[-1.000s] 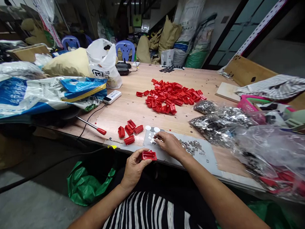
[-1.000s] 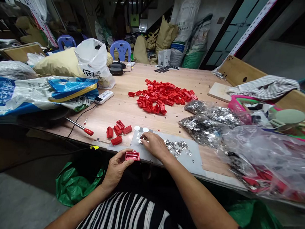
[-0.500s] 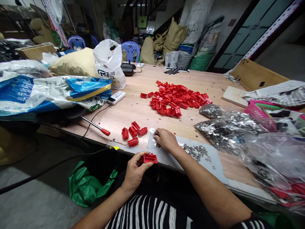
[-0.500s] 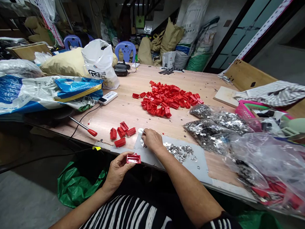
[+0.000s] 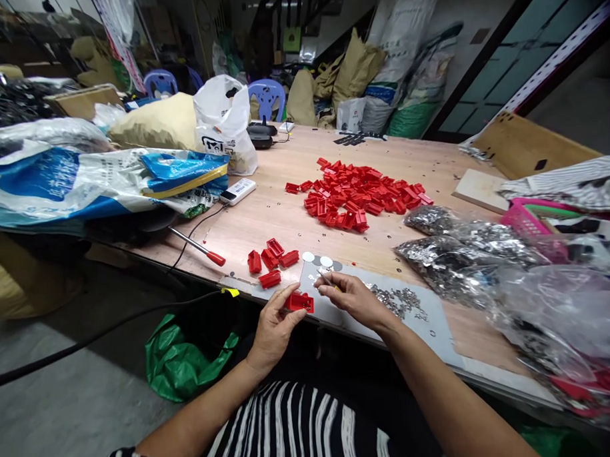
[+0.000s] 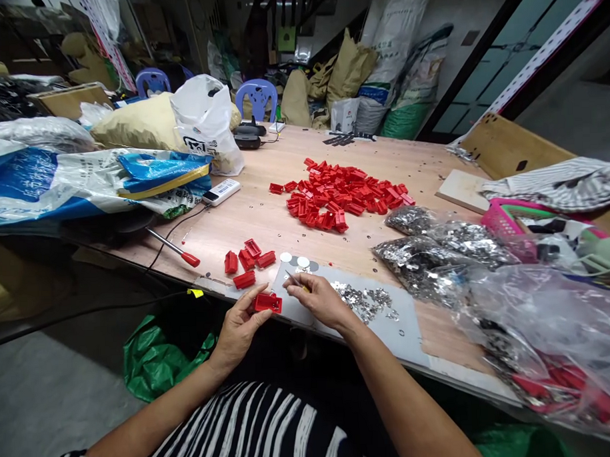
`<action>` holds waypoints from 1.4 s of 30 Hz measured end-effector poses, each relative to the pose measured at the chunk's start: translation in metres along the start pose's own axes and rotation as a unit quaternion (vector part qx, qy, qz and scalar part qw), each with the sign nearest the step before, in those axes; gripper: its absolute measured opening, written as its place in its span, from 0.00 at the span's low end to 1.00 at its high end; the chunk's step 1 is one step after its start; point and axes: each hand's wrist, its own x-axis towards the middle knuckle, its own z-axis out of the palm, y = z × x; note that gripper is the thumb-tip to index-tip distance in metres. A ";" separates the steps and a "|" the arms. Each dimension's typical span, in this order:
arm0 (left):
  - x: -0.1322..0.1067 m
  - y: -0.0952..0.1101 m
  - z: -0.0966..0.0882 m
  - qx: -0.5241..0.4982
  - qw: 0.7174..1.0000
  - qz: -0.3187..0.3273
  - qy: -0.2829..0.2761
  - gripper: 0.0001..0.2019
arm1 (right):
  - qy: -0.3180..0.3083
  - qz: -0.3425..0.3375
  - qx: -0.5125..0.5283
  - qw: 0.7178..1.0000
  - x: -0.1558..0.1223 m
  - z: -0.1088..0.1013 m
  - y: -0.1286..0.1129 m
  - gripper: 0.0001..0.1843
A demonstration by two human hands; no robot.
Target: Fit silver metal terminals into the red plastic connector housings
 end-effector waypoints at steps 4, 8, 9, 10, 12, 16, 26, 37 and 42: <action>-0.002 0.005 0.006 0.037 0.999 0.023 -0.020 0.20 | 0.001 -0.006 -0.002 1.000 -0.022 0.006 0.004 0.12; -0.006 0.008 0.013 0.058 0.997 0.033 -0.040 0.18 | 0.030 -0.013 -0.020 0.999 -0.032 0.011 0.012 0.10; -0.007 0.008 0.014 0.053 0.997 0.028 -0.045 0.18 | 0.033 -0.011 -0.018 0.999 -0.033 0.012 0.014 0.09; -0.007 0.008 0.015 0.046 0.997 0.020 -0.050 0.18 | 0.035 -0.009 -0.014 0.999 -0.035 0.012 0.015 0.09; -0.008 0.008 0.018 0.030 0.998 0.002 -0.056 0.18 | 0.043 -0.004 0.002 0.999 -0.038 0.013 0.016 0.10; -0.006 0.006 0.022 -0.038 0.996 -0.050 -0.062 0.19 | 0.054 0.024 0.064 0.996 -0.044 0.015 0.015 0.14; -0.004 -0.002 0.029 -0.165 0.976 -0.116 -0.084 0.20 | 0.056 0.042 0.088 0.994 -0.061 0.005 0.022 0.14; 0.029 -0.004 0.010 0.256 0.948 0.121 -0.143 0.18 | 0.110 -0.042 -0.216 0.969 -0.063 0.010 0.029 0.11; 0.035 -0.009 0.008 0.283 0.929 0.149 -0.186 0.20 | 0.098 -0.048 -0.231 0.967 -0.058 0.013 0.030 0.10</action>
